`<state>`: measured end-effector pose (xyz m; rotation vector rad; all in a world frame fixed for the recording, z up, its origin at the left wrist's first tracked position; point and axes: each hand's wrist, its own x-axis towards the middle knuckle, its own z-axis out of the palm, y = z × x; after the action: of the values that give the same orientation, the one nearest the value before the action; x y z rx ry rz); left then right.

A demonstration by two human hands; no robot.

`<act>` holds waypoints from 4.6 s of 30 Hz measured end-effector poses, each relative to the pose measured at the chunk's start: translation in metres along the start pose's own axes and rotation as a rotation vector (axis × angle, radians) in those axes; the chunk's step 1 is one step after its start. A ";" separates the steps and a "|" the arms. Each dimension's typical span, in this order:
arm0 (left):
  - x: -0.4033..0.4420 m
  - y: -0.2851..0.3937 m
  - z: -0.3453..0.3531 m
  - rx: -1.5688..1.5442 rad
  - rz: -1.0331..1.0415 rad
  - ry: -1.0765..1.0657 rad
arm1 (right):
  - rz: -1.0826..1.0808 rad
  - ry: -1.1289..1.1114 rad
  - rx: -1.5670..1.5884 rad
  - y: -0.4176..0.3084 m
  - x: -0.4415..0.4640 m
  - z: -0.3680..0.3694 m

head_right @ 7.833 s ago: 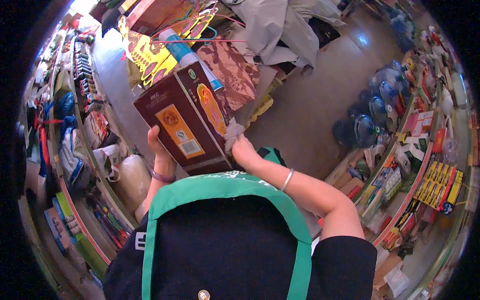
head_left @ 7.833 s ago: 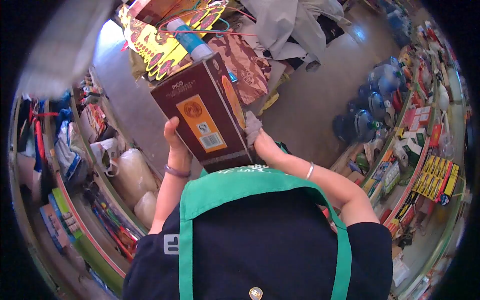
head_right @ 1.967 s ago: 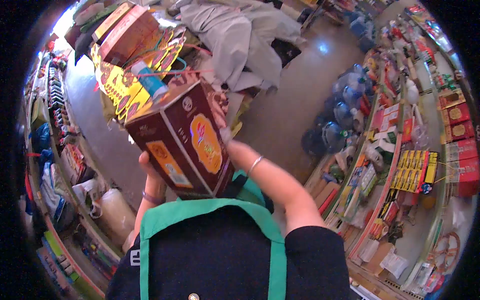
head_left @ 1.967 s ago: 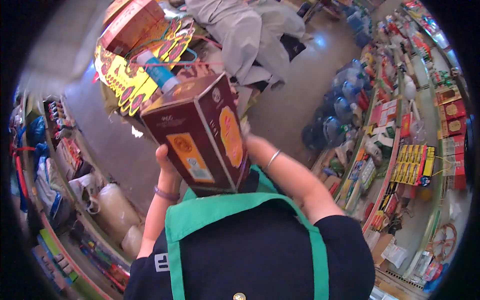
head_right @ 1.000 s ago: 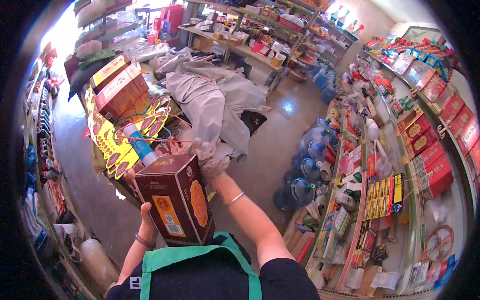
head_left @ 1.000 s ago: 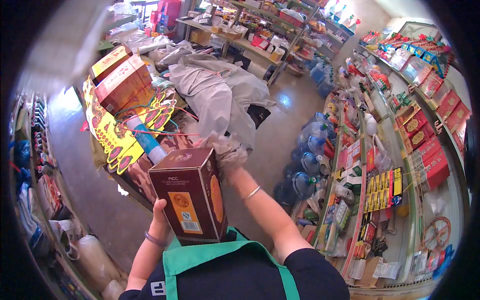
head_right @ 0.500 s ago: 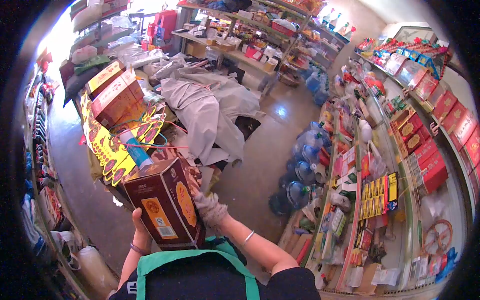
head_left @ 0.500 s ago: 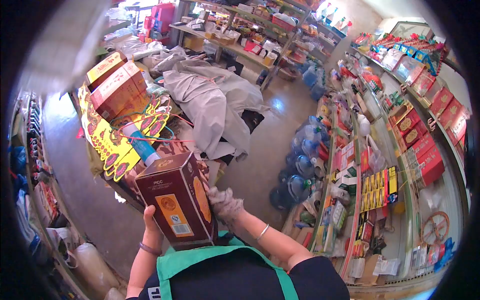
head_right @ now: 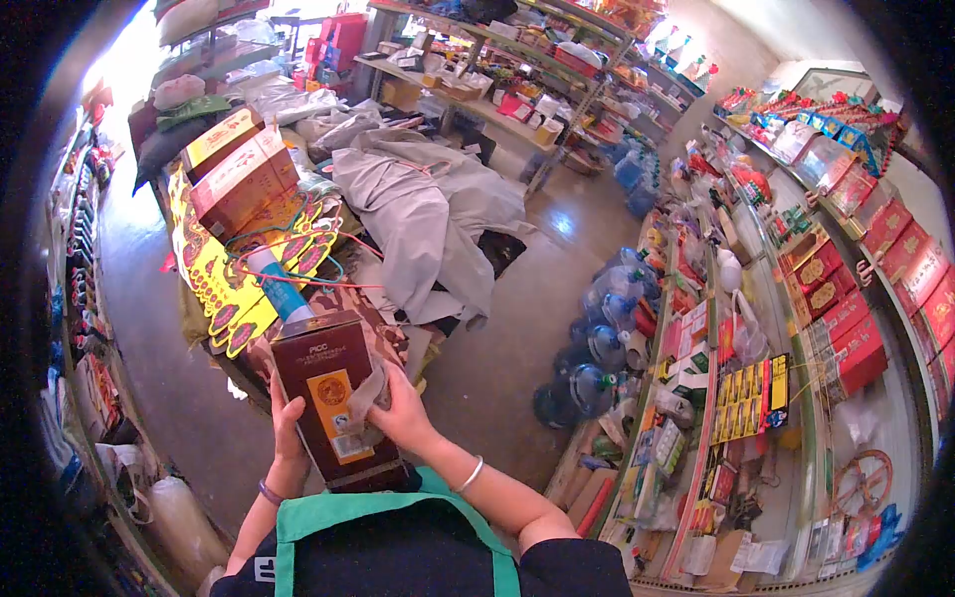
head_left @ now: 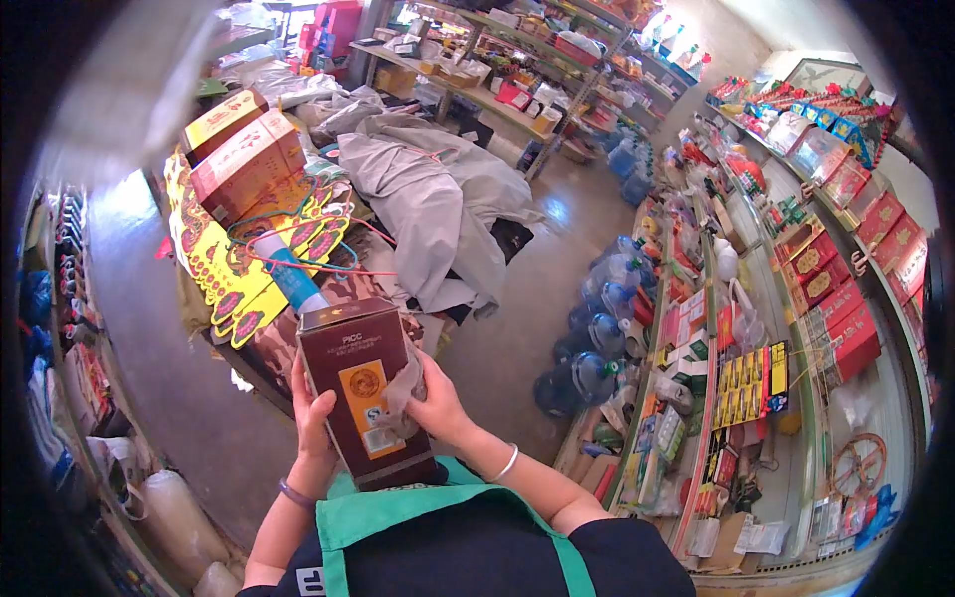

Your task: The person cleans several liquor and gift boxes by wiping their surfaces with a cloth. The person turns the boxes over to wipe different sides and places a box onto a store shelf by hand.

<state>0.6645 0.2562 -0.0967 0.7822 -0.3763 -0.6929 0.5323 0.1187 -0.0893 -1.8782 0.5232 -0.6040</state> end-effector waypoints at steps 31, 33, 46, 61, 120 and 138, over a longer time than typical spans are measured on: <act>-0.003 0.014 -0.049 -0.006 -0.295 -0.200 | 0.189 0.149 0.893 0.063 0.056 -0.021; -0.001 0.015 -0.043 0.003 -0.301 -0.202 | -0.162 0.179 0.693 -0.012 0.054 -0.022; 0.016 0.000 -0.045 0.033 -0.415 -0.241 | -0.867 -0.210 -0.810 -0.081 0.084 0.028; 0.016 0.002 -0.046 -0.020 -0.313 -0.224 | -0.890 -0.620 -0.549 -0.031 -0.010 0.010; 0.017 -0.014 -0.050 -0.271 -0.568 -0.102 | -0.909 -0.510 -0.701 -0.028 -0.026 0.047; 0.017 -0.027 -0.059 -0.154 -0.467 -0.094 | -0.853 -0.233 -0.636 -0.012 0.039 -0.023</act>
<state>0.6977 0.2609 -0.1544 0.6969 -0.2204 -1.1855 0.5494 0.0833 -0.0644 -2.7446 -0.3283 -0.7978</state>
